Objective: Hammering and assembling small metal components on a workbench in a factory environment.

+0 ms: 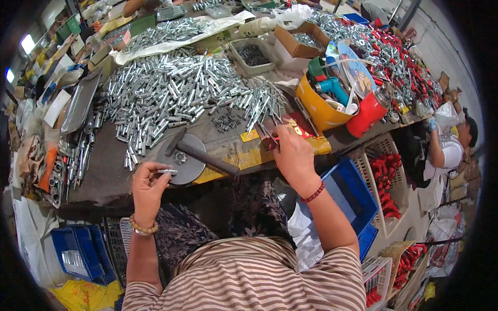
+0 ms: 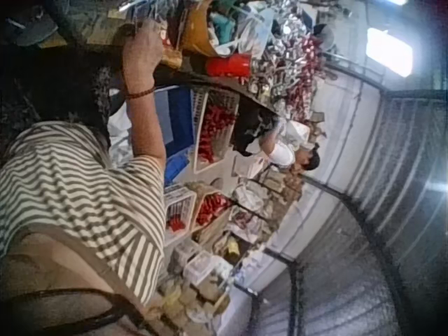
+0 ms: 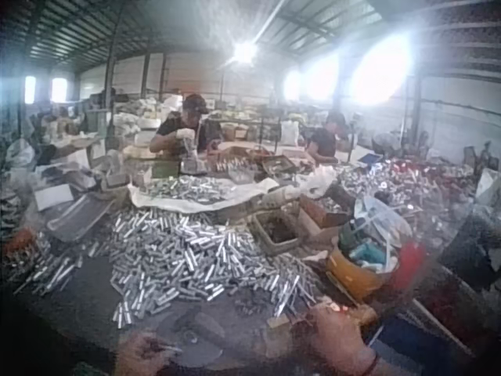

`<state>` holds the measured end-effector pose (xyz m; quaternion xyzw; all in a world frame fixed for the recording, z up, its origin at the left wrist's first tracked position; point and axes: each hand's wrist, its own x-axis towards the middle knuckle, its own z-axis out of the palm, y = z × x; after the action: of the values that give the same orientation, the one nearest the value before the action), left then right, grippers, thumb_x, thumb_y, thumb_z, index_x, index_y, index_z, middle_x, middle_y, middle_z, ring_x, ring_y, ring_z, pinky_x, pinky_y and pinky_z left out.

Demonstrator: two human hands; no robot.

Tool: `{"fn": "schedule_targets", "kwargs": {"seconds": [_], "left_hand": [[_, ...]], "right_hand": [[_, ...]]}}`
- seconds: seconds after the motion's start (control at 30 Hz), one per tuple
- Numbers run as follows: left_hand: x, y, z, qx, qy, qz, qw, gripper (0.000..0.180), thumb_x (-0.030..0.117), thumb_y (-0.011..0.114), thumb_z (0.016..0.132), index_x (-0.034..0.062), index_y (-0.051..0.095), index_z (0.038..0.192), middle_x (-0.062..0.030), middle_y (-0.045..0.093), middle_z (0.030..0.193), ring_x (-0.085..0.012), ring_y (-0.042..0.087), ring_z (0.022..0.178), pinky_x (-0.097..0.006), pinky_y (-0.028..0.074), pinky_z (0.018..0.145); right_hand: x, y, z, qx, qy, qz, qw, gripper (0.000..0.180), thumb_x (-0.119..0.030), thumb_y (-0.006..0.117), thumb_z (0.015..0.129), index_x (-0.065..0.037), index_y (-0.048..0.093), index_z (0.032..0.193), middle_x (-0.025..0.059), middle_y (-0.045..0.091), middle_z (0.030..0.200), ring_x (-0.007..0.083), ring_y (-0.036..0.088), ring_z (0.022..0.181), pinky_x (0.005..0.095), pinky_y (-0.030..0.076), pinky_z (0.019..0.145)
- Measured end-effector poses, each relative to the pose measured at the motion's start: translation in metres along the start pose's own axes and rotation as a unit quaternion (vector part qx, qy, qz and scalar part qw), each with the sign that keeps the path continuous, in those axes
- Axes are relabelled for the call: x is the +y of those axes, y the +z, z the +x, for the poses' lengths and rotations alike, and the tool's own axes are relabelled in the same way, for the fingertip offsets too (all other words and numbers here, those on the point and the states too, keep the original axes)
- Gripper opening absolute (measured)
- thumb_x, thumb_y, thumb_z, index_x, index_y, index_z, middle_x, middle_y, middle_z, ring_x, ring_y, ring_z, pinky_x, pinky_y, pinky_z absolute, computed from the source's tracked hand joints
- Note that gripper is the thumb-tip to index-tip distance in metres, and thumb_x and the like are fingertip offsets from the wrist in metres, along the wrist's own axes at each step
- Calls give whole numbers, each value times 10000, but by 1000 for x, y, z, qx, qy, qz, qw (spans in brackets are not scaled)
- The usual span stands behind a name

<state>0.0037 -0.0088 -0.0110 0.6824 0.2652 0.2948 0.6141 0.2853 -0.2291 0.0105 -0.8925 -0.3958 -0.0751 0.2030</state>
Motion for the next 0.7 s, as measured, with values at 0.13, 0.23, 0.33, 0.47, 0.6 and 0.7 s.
{"fn": "schedule_targets", "kwargs": {"seconds": [0.13,0.23,0.33,0.47,0.6,0.7], "left_hand": [[11,-1,-3,46,50,207,976,136,10,723,931,13,707,1066,-57,698,981,-130,658,856,-277,513,719],[14,-3,3,30,167,302,938,133,50,757,884,15,726,1008,-88,670,939,-247,657,872,-353,511,755],[10,-4,2,42,171,320,931,119,81,765,863,30,733,966,-104,656,939,-310,631,899,-400,501,795],[11,-6,4,32,177,326,928,117,81,760,858,48,736,968,-94,644,935,-307,627,927,-407,495,813],[11,-8,4,25,163,322,932,111,67,760,853,27,753,956,-88,653,932,-271,632,915,-370,492,822],[11,-9,4,15,147,321,935,113,80,764,853,30,755,954,-82,650,931,-271,632,918,-366,490,826]], "right_hand": [[-1,-18,-3,-27,-20,4,999,202,-47,695,822,-58,669,1021,182,688,972,395,686,916,497,547,787],[-6,-26,-11,-68,-29,99,992,268,-16,677,820,-31,684,1087,181,664,957,391,674,892,483,536,771],[-48,-31,-13,-111,-118,236,958,235,14,662,848,-29,678,1079,158,603,933,379,630,842,466,523,746],[-87,2,-6,-78,-270,210,936,262,11,673,829,-49,674,1084,141,597,934,359,636,882,463,525,753],[-112,16,6,-75,-355,179,914,255,-5,697,784,-56,654,1030,115,601,935,339,644,917,460,531,787],[-123,23,7,-93,-325,165,927,232,-20,714,763,-57,640,980,103,607,921,333,645,922,458,529,811]]}}
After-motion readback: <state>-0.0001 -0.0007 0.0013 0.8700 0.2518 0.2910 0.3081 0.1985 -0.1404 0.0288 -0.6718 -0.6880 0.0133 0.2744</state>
